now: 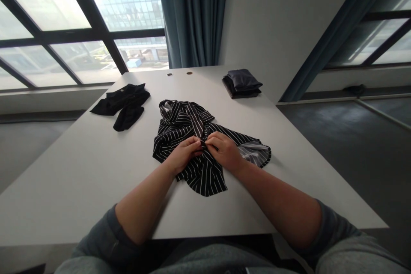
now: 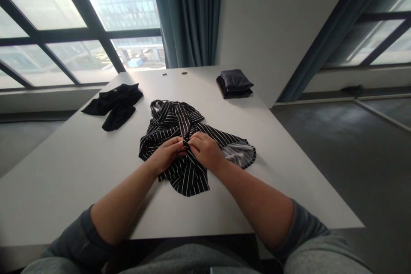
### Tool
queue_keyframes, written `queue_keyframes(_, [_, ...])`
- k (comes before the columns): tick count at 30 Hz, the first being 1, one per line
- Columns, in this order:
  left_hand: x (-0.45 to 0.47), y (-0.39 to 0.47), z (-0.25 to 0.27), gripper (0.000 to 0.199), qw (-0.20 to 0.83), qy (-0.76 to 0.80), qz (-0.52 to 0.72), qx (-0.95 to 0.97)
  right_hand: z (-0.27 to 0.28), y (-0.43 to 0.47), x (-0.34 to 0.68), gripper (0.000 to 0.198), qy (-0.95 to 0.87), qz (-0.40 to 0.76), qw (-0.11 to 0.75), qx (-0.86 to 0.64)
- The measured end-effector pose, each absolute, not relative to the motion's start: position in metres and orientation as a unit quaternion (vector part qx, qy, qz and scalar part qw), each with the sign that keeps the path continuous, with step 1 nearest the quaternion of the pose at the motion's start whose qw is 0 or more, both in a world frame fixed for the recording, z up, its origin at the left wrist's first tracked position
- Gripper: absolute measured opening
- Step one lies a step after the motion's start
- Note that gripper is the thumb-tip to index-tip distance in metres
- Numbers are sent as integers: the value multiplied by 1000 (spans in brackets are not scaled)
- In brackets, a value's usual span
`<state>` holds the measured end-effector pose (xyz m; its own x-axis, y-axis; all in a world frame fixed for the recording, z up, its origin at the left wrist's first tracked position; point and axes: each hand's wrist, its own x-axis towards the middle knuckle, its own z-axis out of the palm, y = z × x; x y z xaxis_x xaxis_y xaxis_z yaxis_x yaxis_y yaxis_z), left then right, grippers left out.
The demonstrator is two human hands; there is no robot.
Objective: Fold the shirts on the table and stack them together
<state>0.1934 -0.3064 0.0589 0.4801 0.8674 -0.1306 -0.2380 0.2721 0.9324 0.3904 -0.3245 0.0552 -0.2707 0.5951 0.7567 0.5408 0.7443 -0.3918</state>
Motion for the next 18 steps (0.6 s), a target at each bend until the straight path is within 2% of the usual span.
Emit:
queue_keyframes(10, [193,-301,53,35,543,417,438,583,62,-329,392,23,-809,147,468,-323])
queue_keyframes(15, [197,-305,50,67,632,404,429,503,60,-328,391,15,-723,150,536,-409])
queue_keyframes(18, [202,-311,48,69,673,403,377,492,59,-326,389,11,-691,203,522,-456])
